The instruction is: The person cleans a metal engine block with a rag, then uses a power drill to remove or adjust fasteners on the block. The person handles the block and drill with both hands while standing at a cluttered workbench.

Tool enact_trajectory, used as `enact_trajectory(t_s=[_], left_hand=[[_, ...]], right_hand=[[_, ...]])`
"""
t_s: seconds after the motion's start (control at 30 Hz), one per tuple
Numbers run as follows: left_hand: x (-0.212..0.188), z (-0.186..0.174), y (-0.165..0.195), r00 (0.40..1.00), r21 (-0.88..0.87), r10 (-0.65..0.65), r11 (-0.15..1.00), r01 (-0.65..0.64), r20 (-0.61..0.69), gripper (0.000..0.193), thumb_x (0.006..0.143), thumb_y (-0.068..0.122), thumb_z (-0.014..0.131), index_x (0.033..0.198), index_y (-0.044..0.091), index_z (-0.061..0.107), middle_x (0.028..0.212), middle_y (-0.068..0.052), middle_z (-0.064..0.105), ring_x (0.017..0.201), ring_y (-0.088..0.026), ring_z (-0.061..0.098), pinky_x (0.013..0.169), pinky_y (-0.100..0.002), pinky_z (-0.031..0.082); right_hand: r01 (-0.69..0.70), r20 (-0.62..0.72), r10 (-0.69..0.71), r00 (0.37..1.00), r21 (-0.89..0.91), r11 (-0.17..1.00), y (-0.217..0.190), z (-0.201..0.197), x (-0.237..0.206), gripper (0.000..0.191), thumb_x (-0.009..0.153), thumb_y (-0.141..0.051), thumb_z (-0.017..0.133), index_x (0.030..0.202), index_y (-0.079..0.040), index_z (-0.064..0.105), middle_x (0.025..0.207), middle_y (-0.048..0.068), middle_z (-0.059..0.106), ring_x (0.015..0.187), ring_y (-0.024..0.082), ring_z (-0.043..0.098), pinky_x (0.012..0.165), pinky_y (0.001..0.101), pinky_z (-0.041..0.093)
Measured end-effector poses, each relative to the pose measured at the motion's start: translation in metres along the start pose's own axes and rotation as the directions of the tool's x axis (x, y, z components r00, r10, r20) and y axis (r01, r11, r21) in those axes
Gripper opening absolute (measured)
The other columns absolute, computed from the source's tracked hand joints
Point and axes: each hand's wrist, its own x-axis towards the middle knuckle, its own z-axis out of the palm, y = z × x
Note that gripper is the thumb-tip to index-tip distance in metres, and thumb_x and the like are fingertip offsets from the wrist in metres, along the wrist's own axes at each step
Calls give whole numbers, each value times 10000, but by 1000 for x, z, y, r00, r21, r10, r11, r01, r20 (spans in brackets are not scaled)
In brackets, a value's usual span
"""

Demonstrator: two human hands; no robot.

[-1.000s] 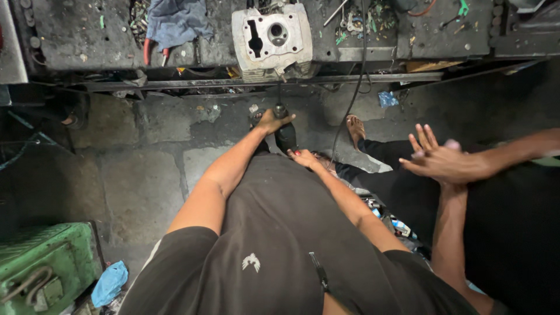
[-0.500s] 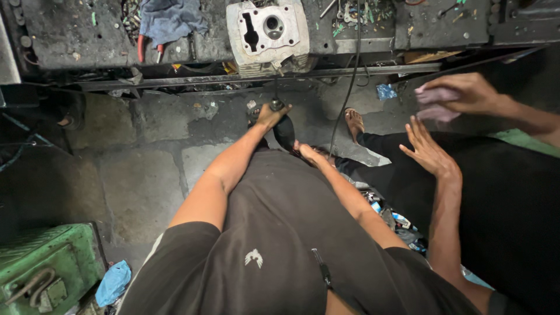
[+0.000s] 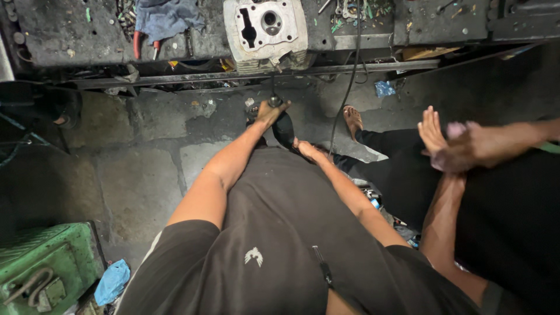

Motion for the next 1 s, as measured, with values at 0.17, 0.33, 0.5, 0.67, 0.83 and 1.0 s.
enact_trajectory(t_s=[0.17, 0.33, 0.5, 0.67, 0.83, 1.0], left_hand=[[-2, -1, 0, 1000, 28, -6, 1000, 6, 1, 380, 801, 418, 807, 856, 50, 730, 796, -59, 722, 761, -180, 663, 748, -367, 522], [-2, -2, -1, 1000, -5, 3, 1000, -3, 6, 380, 798, 399, 811, 868, 35, 727, 813, -64, 723, 770, -190, 657, 755, -371, 528], [1, 0, -3, 999, 22, -42, 999, 42, 7, 381, 804, 397, 807, 874, 32, 728, 820, -74, 719, 770, -194, 657, 742, -378, 525], [0, 3, -1, 997, 24, -69, 997, 68, 24, 392, 793, 409, 816, 916, 42, 758, 864, -82, 758, 809, -200, 700, 784, -361, 545], [-4, 9, 7, 998, 75, -70, 995, 70, 3, 411, 771, 424, 821, 939, 53, 767, 895, -94, 769, 844, -214, 713, 797, -375, 541], [-5, 16, 13, 997, 122, -79, 989, 80, -16, 457, 772, 463, 817, 960, 50, 768, 942, -107, 778, 889, -227, 729, 825, -371, 539]], right_hand=[[2, -23, -3, 1000, -39, 999, 3, -2, -2, 689, 993, -664, 395, 1035, -40, 683, 1027, 110, 688, 982, 253, 563, 936, 423, 443], [-8, 19, 5, 1000, 169, 986, 5, 0, -1, 649, 998, -622, 493, 1026, -5, 689, 993, 95, 668, 938, 233, 531, 892, 419, 451], [17, -8, -17, 1000, 110, 994, 9, 0, 0, 648, 1000, -625, 484, 1011, -10, 688, 970, 87, 673, 921, 218, 535, 876, 404, 453], [38, -29, -36, 999, 79, 996, 11, -3, -4, 647, 1002, -627, 475, 996, -15, 687, 947, 79, 677, 904, 203, 539, 860, 389, 455], [75, -50, -73, 996, 51, 996, 10, -9, -11, 648, 1005, -629, 466, 981, -21, 686, 924, 71, 682, 887, 189, 544, 844, 373, 456], [64, -36, -61, 997, 86, 994, 9, -14, -19, 661, 1028, -632, 477, 990, -9, 693, 906, 94, 638, 868, 213, 512, 813, 401, 428]])
